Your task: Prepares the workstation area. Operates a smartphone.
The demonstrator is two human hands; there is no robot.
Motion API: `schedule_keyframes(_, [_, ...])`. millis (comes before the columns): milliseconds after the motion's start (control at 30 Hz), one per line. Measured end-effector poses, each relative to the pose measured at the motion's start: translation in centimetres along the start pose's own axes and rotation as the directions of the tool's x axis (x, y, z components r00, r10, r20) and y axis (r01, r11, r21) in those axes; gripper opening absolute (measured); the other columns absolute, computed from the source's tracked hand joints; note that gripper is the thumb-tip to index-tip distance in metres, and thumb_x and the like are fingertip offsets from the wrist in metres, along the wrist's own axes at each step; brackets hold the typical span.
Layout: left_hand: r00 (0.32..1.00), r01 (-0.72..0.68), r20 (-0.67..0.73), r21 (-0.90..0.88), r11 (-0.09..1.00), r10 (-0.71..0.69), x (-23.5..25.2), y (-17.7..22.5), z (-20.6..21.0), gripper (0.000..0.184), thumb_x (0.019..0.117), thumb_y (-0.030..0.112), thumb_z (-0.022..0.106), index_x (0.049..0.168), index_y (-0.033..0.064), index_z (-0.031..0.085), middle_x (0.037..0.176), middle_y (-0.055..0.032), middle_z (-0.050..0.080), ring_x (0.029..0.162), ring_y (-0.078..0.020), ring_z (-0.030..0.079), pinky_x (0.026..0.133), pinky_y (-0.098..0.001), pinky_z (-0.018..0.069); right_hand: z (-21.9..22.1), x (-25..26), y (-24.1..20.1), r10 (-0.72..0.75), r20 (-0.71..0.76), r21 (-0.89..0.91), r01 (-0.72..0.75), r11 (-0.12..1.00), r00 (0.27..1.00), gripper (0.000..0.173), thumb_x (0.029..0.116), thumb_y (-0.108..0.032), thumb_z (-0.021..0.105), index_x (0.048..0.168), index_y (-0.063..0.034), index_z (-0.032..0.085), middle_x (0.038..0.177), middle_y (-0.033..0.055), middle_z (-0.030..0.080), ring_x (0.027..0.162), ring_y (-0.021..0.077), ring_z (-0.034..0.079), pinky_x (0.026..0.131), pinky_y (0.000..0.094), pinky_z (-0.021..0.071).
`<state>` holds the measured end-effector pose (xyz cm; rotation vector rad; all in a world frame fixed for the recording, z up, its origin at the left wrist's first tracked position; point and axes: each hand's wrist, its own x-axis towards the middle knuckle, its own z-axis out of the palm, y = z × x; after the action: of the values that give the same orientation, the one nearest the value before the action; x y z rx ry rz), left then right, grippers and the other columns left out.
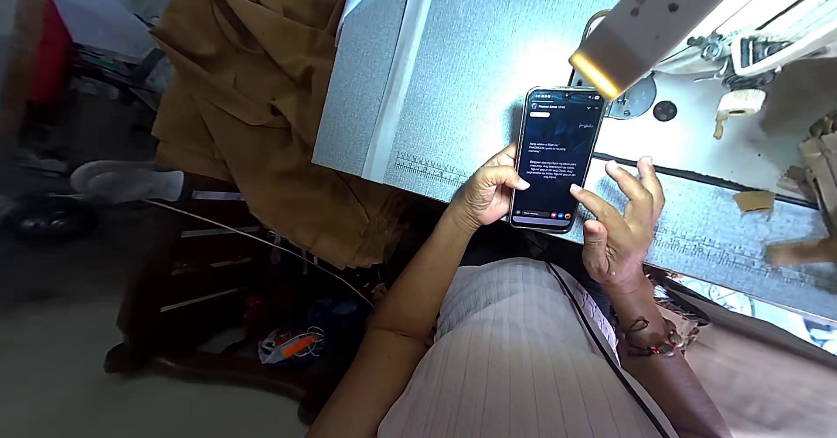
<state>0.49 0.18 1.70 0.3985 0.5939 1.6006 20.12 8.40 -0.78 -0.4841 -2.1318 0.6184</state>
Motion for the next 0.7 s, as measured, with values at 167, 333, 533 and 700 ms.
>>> schedule_keyframes(167, [1.0,-0.003,0.005,0.002,1.0,0.003,0.06,0.01,0.04,0.043,0.0789,-0.007,0.046,0.118,0.0106,0.054,0.107,-0.0039,0.074,0.1,-0.0133,0.073,0.087,-0.0328,0.0597,0.0,-0.03,0.0,0.002,0.002,-0.001,-0.002,1.0,1.0,0.054,0.1104,-0.046,0.03,0.116,-0.0115,0.071,0.143,0.0195,0.055,0.152,0.0352,0.029,0.126,0.0485,0.016])
schedule_keyframes(333, [1.0,0.005,0.009,-0.002,1.0,-0.005,0.05,0.03,-0.01,0.044,0.0794,-0.007,0.048,0.12,0.0102,0.052,0.109,-0.0051,0.073,0.102,-0.0148,0.072,0.088,-0.0339,0.0592,-0.01,0.02,-0.01,0.001,0.004,0.0,-0.001,1.0,1.0,0.053,0.1102,-0.046,0.031,0.115,-0.0108,0.071,0.142,0.0202,0.055,0.151,0.0365,0.03,0.126,0.0487,0.0168])
schedule_keyframes(533, [1.0,0.005,0.002,0.006,1.0,-0.005,0.06,-0.03,-0.1,0.042,0.0796,-0.007,0.047,0.117,0.0106,0.053,0.108,-0.0047,0.074,0.101,-0.0141,0.072,0.087,-0.0332,0.0594,0.02,0.0,0.06,-0.002,0.01,0.006,0.002,1.0,1.0,0.052,0.1102,-0.046,0.031,0.116,-0.0119,0.071,0.144,0.0187,0.055,0.151,0.0361,0.029,0.126,0.0491,0.0167])
schedule_keyframes(700, [1.0,0.013,-0.006,0.004,1.0,-0.013,0.0,-0.01,-0.1,0.041,0.0794,-0.006,0.048,0.116,0.0111,0.054,0.107,-0.0048,0.074,0.099,-0.0144,0.073,0.086,-0.0334,0.0599,0.03,-0.03,0.04,-0.004,0.009,0.004,0.004,1.0,1.0,0.052,0.1103,-0.045,0.032,0.115,-0.011,0.071,0.143,0.02,0.055,0.151,0.0372,0.03,0.126,0.0497,0.0172])
